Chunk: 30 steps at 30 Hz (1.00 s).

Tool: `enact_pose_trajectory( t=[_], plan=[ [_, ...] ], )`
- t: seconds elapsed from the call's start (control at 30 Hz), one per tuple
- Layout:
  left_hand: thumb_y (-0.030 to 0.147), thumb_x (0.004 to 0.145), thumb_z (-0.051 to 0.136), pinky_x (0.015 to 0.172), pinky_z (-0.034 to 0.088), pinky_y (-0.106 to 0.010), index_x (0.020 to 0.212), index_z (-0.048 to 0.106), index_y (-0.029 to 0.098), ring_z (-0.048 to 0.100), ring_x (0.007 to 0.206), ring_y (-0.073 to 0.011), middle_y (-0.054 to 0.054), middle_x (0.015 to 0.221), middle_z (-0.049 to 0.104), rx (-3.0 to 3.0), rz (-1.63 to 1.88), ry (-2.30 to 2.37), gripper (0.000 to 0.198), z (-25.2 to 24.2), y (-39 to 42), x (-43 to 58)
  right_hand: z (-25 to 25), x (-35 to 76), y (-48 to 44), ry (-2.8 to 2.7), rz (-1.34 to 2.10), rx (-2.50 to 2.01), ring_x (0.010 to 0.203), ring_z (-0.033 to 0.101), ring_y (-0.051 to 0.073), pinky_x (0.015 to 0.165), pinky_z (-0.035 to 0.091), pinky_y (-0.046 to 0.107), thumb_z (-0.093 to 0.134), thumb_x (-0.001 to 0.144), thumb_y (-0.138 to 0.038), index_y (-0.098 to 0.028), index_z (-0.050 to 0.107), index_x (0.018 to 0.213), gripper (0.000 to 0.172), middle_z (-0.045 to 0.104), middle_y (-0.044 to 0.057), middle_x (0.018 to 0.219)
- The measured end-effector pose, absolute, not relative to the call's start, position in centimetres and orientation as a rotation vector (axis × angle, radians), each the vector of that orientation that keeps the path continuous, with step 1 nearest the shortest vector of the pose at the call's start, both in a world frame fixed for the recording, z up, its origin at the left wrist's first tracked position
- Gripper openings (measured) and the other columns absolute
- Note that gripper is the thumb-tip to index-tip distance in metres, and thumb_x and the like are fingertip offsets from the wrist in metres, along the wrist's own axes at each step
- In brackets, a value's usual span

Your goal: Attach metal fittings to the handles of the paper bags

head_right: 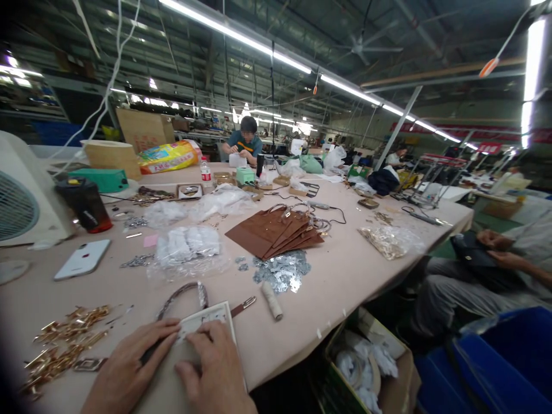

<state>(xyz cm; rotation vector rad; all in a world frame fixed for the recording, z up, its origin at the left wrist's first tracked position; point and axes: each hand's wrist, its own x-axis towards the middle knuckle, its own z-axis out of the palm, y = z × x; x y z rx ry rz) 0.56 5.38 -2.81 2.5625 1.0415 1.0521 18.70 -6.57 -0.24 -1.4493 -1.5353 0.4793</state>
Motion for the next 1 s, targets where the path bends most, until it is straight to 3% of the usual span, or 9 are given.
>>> enact_pose_trajectory(
  t=[0.13,0.3,0.47,0.63,0.83,1.0],
  plan=[
    [0.058,0.101,0.051,0.094,0.061,-0.039,0.104,0.078,0.028,0.075,0.103,-0.0262,-0.006,0.114,0.079,2.608,1.106,1.04,0.041,-2.6,4.9,0.5,-0.3,20.1,-7.5,-1.379,0.437,-1.237,0.087,0.067,0.018,0.081,0.059,0.031,0.063,0.095,-0.017,-0.029,0.066,0.127,0.034,0.065,0.006,0.117],
    [0.055,0.102,0.051,0.095,0.06,-0.042,0.107,0.077,0.029,0.074,0.106,-0.0267,-0.004,0.116,0.079,2.65,1.094,1.034,0.037,-2.2,4.6,0.6,-0.9,27.9,-8.0,-1.116,0.114,-1.364,0.105,0.066,0.023,0.087,0.056,0.035,0.056,0.102,-0.031,-0.025,0.07,0.118,0.022,0.069,0.009,0.114],
    [0.052,0.103,0.053,0.096,0.059,-0.042,0.108,0.076,0.029,0.073,0.107,-0.0266,-0.004,0.118,0.078,2.644,1.099,1.038,0.033,-2.5,4.7,0.4,-2.0,37.5,-6.5,-0.931,-0.028,-1.596,0.097,0.068,0.025,0.088,0.055,0.038,0.058,0.098,-0.046,-0.02,0.073,0.112,0.033,0.074,0.01,0.109],
    [0.048,0.102,0.055,0.094,0.06,-0.04,0.111,0.075,0.029,0.073,0.107,-0.0256,-0.003,0.117,0.078,2.613,1.093,1.028,0.029,-2.4,4.5,0.3,-3.3,41.2,-3.1,-1.17,-0.156,-1.694,0.1,0.068,0.025,0.087,0.056,0.039,0.05,0.101,-0.046,-0.02,0.074,0.111,0.037,0.074,0.012,0.111],
    [0.036,0.104,0.052,0.096,0.058,-0.042,0.11,0.075,0.028,0.072,0.109,-0.0251,-0.004,0.117,0.078,2.531,1.071,1.065,0.025,-1.9,3.9,0.5,-3.7,41.6,-0.2,-1.339,-0.131,-1.683,0.109,0.065,0.028,0.104,0.05,0.047,0.054,0.098,-0.048,-0.022,0.077,0.112,0.037,0.073,0.013,0.113],
    [0.025,0.103,0.047,0.102,0.053,-0.045,0.11,0.074,0.025,0.069,0.114,-0.0237,-0.007,0.119,0.077,2.426,0.969,1.087,0.028,-0.8,3.0,0.6,-5.1,42.6,-0.2,-1.359,-0.152,-1.726,0.115,0.061,0.029,0.109,0.045,0.049,0.051,0.097,-0.049,-0.022,0.076,0.114,0.04,0.07,0.013,0.117]
  ],
)
